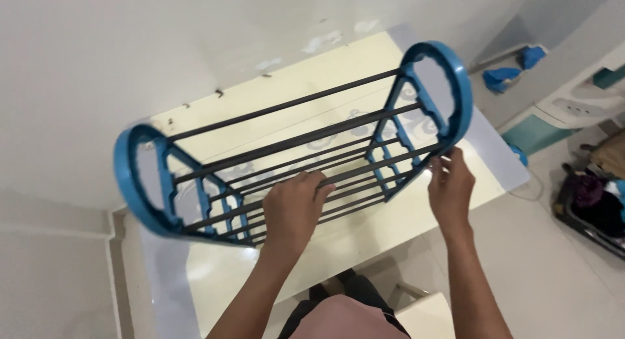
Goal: The person repeatedly inserts and removes black metal rods into a blue plastic frame on a white table. The rods are handled one at a time and placed back on the table after each insertion.
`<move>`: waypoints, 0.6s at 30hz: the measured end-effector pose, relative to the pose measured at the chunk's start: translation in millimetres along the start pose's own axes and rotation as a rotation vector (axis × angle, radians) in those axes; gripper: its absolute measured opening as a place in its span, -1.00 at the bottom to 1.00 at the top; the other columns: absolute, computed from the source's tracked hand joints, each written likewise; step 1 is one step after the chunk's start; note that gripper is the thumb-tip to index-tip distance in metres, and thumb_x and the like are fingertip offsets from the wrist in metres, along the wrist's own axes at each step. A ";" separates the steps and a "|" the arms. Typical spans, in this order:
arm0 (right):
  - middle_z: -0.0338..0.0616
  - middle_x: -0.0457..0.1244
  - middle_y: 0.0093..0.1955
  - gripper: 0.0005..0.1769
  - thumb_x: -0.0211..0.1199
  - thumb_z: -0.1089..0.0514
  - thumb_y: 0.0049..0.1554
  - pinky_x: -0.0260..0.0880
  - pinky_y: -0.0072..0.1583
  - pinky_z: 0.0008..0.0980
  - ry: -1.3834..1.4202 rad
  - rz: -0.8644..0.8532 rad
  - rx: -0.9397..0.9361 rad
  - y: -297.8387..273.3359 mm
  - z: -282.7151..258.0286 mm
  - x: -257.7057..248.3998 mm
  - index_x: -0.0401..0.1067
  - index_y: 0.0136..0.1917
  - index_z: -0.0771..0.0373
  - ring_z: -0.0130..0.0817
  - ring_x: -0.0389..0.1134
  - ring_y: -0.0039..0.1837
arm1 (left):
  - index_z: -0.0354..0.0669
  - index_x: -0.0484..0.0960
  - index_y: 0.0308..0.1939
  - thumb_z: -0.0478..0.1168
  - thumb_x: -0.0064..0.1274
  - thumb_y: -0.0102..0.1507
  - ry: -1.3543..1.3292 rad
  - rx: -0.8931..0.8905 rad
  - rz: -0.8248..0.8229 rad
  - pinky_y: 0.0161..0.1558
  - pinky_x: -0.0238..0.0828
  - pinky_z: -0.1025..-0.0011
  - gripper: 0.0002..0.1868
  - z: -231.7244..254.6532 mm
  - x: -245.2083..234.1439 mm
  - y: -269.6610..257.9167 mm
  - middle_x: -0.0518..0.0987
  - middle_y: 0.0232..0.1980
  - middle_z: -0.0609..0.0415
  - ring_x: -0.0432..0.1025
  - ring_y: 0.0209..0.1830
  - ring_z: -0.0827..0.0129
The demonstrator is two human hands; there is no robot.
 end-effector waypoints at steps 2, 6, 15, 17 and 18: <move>0.18 0.40 0.00 -0.79 0.16 0.42 0.31 0.49 -0.05 -0.21 -0.027 0.010 -0.057 0.1 0.9 -1.5 0.29 0.21 0.46 -0.04 0.52 0.04 | -0.12 0.74 -0.28 -0.05 0.30 0.17 0.005 -0.031 0.033 -0.44 0.41 0.30 -0.77 -8.2 -8.4 -11.1 0.65 -0.43 0.07 0.53 -0.53 0.21; 0.21 0.39 0.03 -0.81 0.14 0.46 0.30 0.49 -0.03 -0.24 -0.065 0.023 -0.190 3.4 1.8 -2.6 0.28 0.18 0.50 0.00 0.52 0.07 | -0.15 0.74 -0.27 -0.13 0.30 0.19 -0.033 -0.036 0.122 -0.40 0.36 0.28 -0.82 -14.2 -13.6 -29.0 0.64 -0.43 0.08 0.49 -0.55 0.24; 0.29 0.35 0.12 -0.86 0.08 0.47 0.34 0.55 0.01 -0.23 -0.005 -0.003 -0.158 13.2 9.3 4.3 0.24 0.17 0.54 0.03 0.50 0.04 | -0.17 0.72 -0.18 -0.19 0.26 0.25 -0.008 0.102 0.308 -0.29 0.35 0.29 -0.85 -8.8 5.4 -42.3 0.63 -0.36 0.10 0.52 -0.38 0.27; 0.29 0.34 0.12 -0.86 0.07 0.47 0.35 0.56 0.02 -0.25 0.016 0.013 -0.197 15.9 10.4 6.3 0.23 0.18 0.54 0.03 0.49 0.05 | -0.16 0.70 -0.19 -0.19 0.25 0.24 -0.010 0.102 0.314 -0.29 0.36 0.30 -0.85 -9.0 9.4 -42.3 0.64 -0.34 0.10 0.53 -0.36 0.28; 0.29 0.34 0.12 -0.85 0.06 0.48 0.35 0.57 0.02 -0.27 0.023 0.016 -0.215 15.4 12.0 6.3 0.22 0.19 0.55 0.03 0.49 0.05 | -0.16 0.70 -0.20 -0.18 0.24 0.24 -0.013 0.098 0.315 -0.29 0.37 0.30 -0.85 -8.7 12.0 -43.8 0.64 -0.34 0.11 0.54 -0.35 0.28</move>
Point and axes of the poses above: each hand's wrist, its own y-axis towards the middle knuckle, its own x-axis out of the palm, z = x × y, the point moved 3 cm from there along y, towards the middle knuckle
